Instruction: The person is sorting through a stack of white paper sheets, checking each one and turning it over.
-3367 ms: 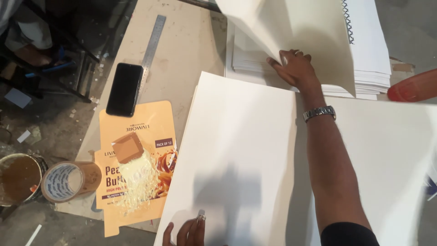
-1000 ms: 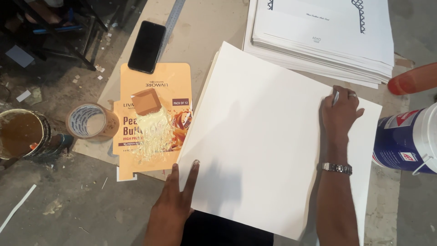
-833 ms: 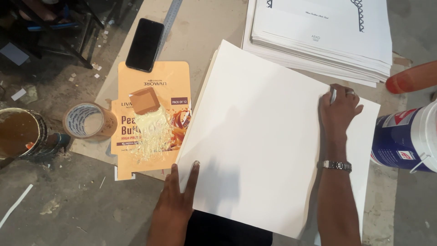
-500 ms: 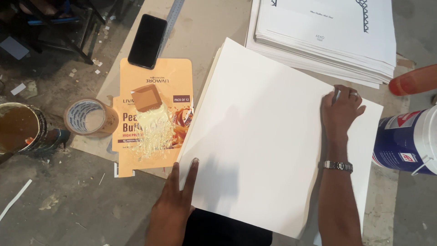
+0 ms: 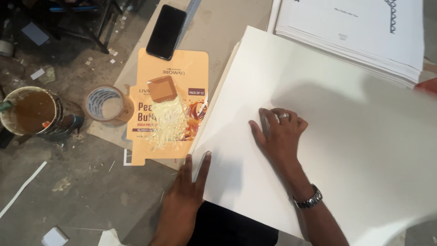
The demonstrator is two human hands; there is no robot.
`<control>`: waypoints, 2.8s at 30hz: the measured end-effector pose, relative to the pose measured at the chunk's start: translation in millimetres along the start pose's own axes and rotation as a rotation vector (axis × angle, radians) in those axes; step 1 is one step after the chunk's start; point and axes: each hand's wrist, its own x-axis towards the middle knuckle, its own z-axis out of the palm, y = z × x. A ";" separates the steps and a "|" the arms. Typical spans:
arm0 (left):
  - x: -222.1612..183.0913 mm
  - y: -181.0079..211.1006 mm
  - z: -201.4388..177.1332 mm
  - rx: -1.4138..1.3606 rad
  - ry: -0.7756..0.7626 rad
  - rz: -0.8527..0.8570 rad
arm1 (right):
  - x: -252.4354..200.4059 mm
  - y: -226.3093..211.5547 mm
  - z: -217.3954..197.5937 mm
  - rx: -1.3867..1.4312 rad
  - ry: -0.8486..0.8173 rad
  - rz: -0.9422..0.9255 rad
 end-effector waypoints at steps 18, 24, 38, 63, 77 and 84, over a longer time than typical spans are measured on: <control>0.6 5.1 -7.6 -0.081 -0.096 -0.052 | -1.2 25.5 12.8 -0.113 -0.114 0.042; -0.4 4.6 -6.6 -0.069 -0.096 -0.059 | 1.4 22.6 13.4 -0.072 -0.170 0.081; 45.3 -86.4 -3.2 -0.439 0.291 -0.250 | 0.0 21.3 8.2 -0.016 -0.194 0.045; 87.1 -132.0 32.8 -0.027 0.530 -0.011 | 3.6 23.9 8.8 -0.057 -0.262 0.124; 172.5 -84.8 -25.2 -1.513 -0.044 -0.016 | 5.5 18.4 5.3 -0.032 -0.204 0.121; 311.4 -62.3 2.0 -1.032 -0.020 0.233 | 5.1 17.7 7.2 -0.064 -0.204 0.102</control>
